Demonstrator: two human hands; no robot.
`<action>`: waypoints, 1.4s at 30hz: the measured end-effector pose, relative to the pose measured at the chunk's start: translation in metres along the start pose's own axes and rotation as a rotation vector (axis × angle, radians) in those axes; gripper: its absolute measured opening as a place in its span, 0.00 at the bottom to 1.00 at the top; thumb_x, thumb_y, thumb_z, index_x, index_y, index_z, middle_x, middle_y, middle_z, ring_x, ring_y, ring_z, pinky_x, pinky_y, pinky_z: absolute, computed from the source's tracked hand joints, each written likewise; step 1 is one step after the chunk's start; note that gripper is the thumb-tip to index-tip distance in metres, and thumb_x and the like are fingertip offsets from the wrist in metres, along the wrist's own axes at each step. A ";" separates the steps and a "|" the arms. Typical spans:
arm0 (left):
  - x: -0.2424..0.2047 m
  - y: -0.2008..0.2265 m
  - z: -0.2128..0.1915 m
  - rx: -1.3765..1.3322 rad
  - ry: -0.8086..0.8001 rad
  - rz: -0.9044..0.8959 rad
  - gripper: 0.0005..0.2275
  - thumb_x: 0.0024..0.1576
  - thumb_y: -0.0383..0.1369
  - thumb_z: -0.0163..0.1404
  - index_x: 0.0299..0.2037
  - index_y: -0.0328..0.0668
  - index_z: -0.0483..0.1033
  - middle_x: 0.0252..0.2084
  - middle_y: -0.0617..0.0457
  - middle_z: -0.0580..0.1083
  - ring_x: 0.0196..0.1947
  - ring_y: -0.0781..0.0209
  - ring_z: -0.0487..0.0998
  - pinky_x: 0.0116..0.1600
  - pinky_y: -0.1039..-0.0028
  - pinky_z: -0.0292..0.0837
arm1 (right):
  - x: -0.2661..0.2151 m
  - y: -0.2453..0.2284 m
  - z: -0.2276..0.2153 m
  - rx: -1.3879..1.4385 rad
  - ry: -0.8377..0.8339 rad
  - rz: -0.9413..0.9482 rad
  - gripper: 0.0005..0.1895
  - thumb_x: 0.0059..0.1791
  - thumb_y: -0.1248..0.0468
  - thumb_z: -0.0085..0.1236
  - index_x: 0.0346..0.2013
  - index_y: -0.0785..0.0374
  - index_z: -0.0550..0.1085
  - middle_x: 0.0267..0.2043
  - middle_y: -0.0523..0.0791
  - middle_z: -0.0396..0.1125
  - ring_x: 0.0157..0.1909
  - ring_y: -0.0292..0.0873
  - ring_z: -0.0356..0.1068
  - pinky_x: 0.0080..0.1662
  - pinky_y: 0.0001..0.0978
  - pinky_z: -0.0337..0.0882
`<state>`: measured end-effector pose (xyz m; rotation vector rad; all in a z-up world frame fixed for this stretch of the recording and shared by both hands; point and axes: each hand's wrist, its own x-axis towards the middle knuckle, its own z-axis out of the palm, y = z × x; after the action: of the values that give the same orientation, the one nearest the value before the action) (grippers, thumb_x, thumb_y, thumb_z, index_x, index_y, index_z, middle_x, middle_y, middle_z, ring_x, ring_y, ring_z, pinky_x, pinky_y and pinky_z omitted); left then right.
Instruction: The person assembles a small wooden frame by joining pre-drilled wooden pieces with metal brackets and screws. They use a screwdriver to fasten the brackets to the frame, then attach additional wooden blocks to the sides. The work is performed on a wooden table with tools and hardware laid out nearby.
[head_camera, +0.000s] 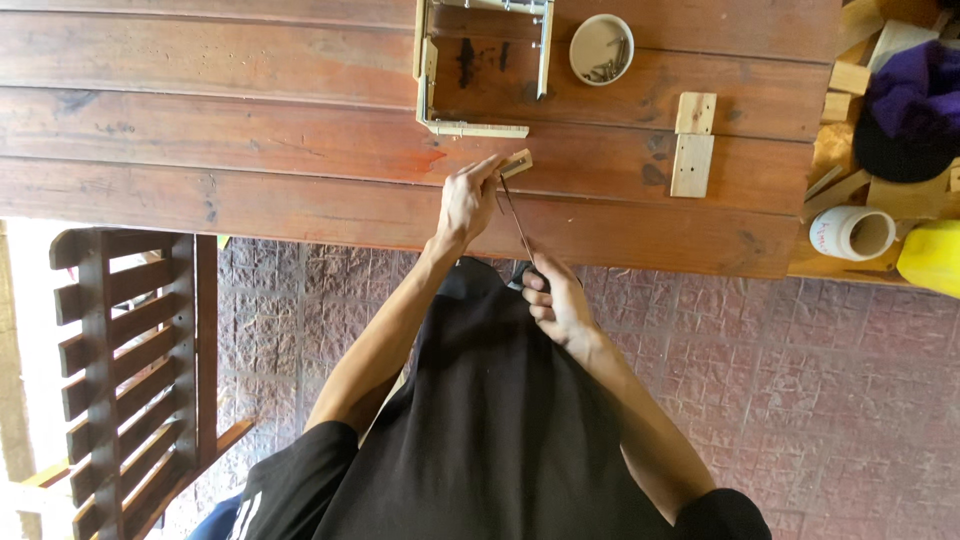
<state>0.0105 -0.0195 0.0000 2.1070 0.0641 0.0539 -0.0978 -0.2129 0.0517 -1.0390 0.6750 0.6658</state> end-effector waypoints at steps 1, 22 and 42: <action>0.000 0.002 -0.001 -0.001 0.004 0.002 0.16 0.60 0.27 0.48 0.56 0.50 0.80 0.37 0.40 0.80 0.41 0.36 0.82 0.42 0.53 0.79 | 0.003 0.002 -0.004 -0.003 -0.002 -0.003 0.19 0.56 0.56 0.50 0.59 0.62 0.68 0.25 0.39 0.52 0.18 0.26 0.49 0.15 0.13 0.47; -0.010 0.009 -0.001 -0.005 -0.004 -0.031 0.15 0.62 0.25 0.46 0.57 0.38 0.79 0.40 0.35 0.80 0.38 0.39 0.83 0.38 0.58 0.81 | 0.012 -0.006 -0.021 0.451 -0.197 0.327 0.15 0.56 0.56 0.50 0.33 0.63 0.62 0.30 0.35 0.48 0.17 0.18 0.47 0.12 0.05 0.41; -0.006 0.004 0.001 0.092 -0.008 -0.007 0.15 0.63 0.29 0.45 0.57 0.46 0.79 0.42 0.39 0.80 0.40 0.35 0.82 0.43 0.51 0.80 | 0.027 0.002 -0.028 -0.108 -0.061 -0.038 0.18 0.54 0.55 0.55 0.50 0.66 0.67 0.32 0.48 0.62 0.20 0.28 0.58 0.17 0.14 0.55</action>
<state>0.0049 -0.0226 0.0034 2.1990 0.0707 0.0391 -0.0881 -0.2334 0.0198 -1.1239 0.5701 0.7034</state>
